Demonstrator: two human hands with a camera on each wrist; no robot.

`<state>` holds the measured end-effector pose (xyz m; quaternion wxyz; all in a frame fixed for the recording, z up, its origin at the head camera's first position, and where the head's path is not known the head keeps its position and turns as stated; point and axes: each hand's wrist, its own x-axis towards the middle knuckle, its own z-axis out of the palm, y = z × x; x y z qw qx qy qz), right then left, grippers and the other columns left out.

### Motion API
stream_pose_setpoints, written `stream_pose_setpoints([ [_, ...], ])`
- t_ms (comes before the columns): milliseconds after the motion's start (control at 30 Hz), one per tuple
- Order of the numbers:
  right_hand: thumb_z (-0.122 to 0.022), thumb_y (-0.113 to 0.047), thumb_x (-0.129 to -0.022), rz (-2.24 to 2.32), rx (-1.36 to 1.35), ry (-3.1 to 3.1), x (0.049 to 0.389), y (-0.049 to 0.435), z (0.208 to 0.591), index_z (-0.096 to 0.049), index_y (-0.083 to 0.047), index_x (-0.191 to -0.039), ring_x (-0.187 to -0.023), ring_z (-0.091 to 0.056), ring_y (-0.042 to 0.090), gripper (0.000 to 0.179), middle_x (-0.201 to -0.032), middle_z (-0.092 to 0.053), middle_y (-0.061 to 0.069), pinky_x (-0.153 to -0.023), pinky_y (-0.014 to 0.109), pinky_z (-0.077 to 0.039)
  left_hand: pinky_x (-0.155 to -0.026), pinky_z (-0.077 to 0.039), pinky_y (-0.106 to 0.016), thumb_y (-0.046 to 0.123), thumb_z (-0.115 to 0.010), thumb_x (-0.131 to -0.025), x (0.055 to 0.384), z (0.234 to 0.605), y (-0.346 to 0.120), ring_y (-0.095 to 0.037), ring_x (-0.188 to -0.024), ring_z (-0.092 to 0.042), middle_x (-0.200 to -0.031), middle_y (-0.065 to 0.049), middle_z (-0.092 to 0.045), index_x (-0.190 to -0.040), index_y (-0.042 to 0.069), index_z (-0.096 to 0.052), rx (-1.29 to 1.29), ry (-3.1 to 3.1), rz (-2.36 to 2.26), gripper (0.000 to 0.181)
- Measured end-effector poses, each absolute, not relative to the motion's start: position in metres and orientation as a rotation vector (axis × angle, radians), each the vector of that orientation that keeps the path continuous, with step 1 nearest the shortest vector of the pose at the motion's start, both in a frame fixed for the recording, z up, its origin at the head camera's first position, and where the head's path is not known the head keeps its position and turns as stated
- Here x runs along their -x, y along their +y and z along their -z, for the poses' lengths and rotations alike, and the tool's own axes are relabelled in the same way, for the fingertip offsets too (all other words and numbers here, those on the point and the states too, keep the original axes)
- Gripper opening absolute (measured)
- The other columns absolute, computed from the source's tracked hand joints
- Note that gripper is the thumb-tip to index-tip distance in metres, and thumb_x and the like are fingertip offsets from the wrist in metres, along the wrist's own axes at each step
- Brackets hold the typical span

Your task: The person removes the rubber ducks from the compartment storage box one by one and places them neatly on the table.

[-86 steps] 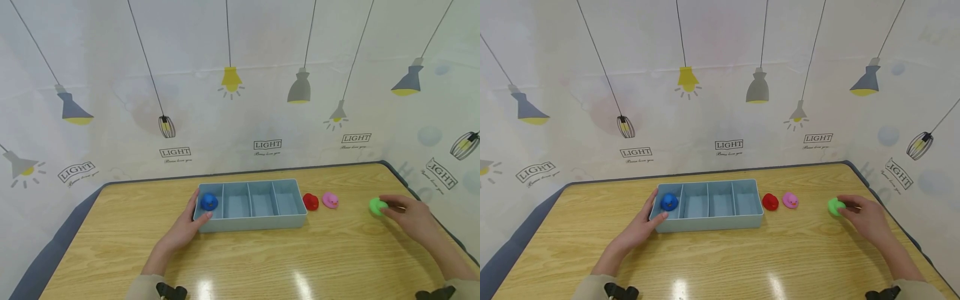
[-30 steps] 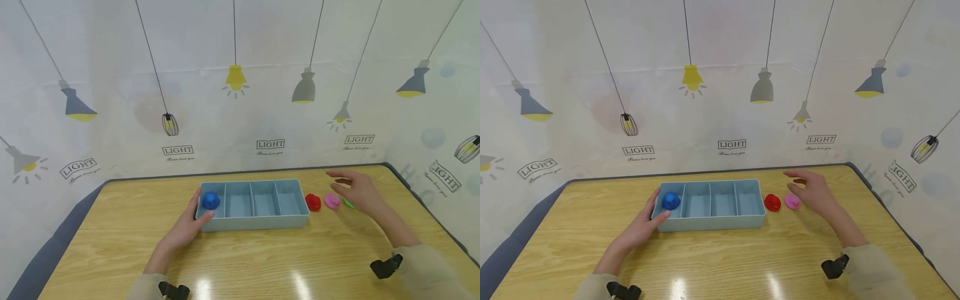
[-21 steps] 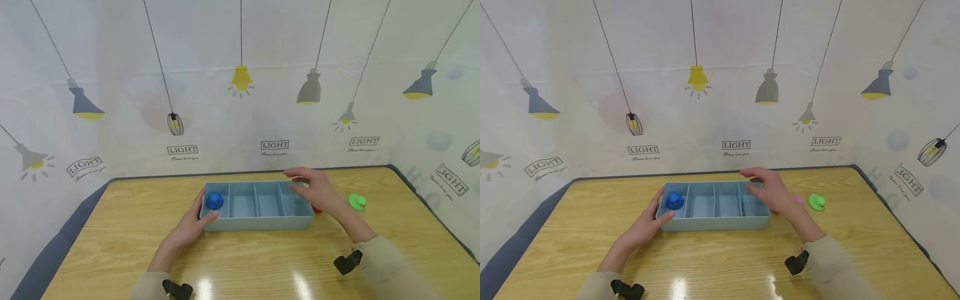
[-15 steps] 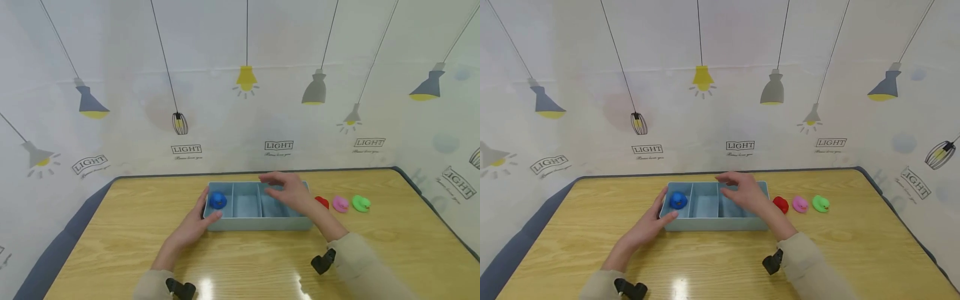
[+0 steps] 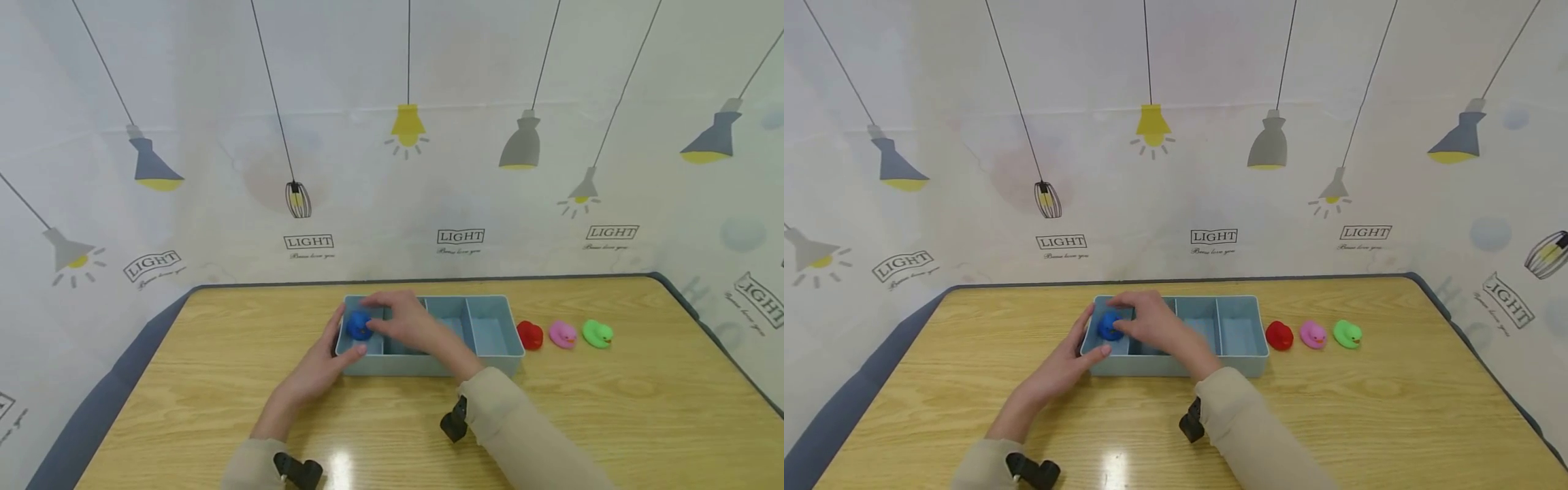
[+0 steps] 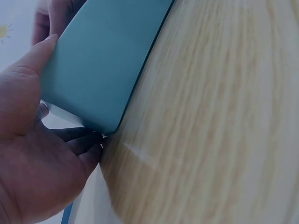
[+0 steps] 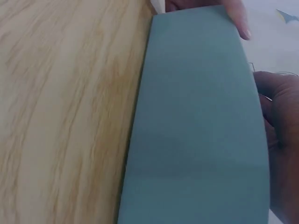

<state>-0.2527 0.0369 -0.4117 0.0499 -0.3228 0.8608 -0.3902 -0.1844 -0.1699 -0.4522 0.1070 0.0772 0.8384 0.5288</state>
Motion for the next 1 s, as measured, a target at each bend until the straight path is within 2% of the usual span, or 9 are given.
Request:
stream_pose_setpoints([
  [200, -0.074, -0.006, -0.095, 1.019, 1.007, 2.667, 0.255, 0.021, 0.417, -0.067, -0.008, -0.136, -0.126, -0.061, 0.027, 0.042, -0.136, -0.066, 0.01, -0.104, 0.043, -0.05, -0.12, -0.018, -0.06, 0.035, -0.062, -0.104, 0.185, 0.453, -0.17, -0.038, -0.154, -0.014, -0.17, -0.016, -0.011, -0.167, 0.027, -0.001, -0.244, 2.464, -1.573, 0.088],
  [400, -0.074, -0.006, -0.094, 0.878, 0.993, 2.719, 0.255, 0.017, 0.418, -0.065, -0.01, -0.139, -0.129, -0.058, 0.028, 0.046, -0.137, -0.065, 0.01, -0.108, 0.044, -0.046, -0.121, -0.017, -0.058, 0.036, -0.063, -0.103, 0.185, 0.453, -0.169, -0.037, -0.154, -0.012, -0.17, -0.016, -0.01, -0.167, 0.027, -0.001, -0.24, 2.443, -1.596, 0.089],
  [600, -0.073, -0.011, -0.096, 0.701, 0.974, 2.76, 0.253, 0.008, 0.414, -0.068, -0.014, -0.137, -0.117, -0.064, 0.025, 0.041, -0.127, -0.07, 0.008, -0.1, 0.041, -0.051, -0.121, -0.017, -0.057, 0.038, -0.064, -0.102, 0.183, 0.452, -0.171, -0.036, -0.154, -0.011, -0.17, -0.017, -0.009, -0.167, 0.029, -0.001, -0.212, 2.435, -1.611, 0.091],
  [800, -0.073, -0.015, -0.097, 0.618, 1.018, 2.774, 0.253, 0.007, 0.415, -0.072, -0.015, -0.131, -0.11, -0.065, 0.023, 0.034, -0.117, -0.074, 0.004, -0.098, 0.039, -0.051, -0.122, -0.017, -0.055, 0.04, -0.064, -0.102, 0.183, 0.452, -0.17, -0.035, -0.154, -0.01, -0.17, -0.017, -0.009, -0.167, 0.027, 0.0, -0.226, 2.435, -1.604, 0.091],
  [1000, -0.072, -0.015, -0.098, 0.649, 1.036, 2.753, 0.253, 0.01, 0.415, -0.072, -0.012, -0.13, -0.107, -0.065, 0.021, 0.032, -0.116, -0.074, 0.003, -0.094, 0.036, -0.051, -0.121, -0.018, -0.058, 0.042, -0.062, -0.103, 0.183, 0.45, -0.168, -0.039, -0.154, -0.011, -0.17, -0.018, -0.007, -0.167, 0.026, 0.0, -0.234, 2.457, -1.575, 0.09],
])
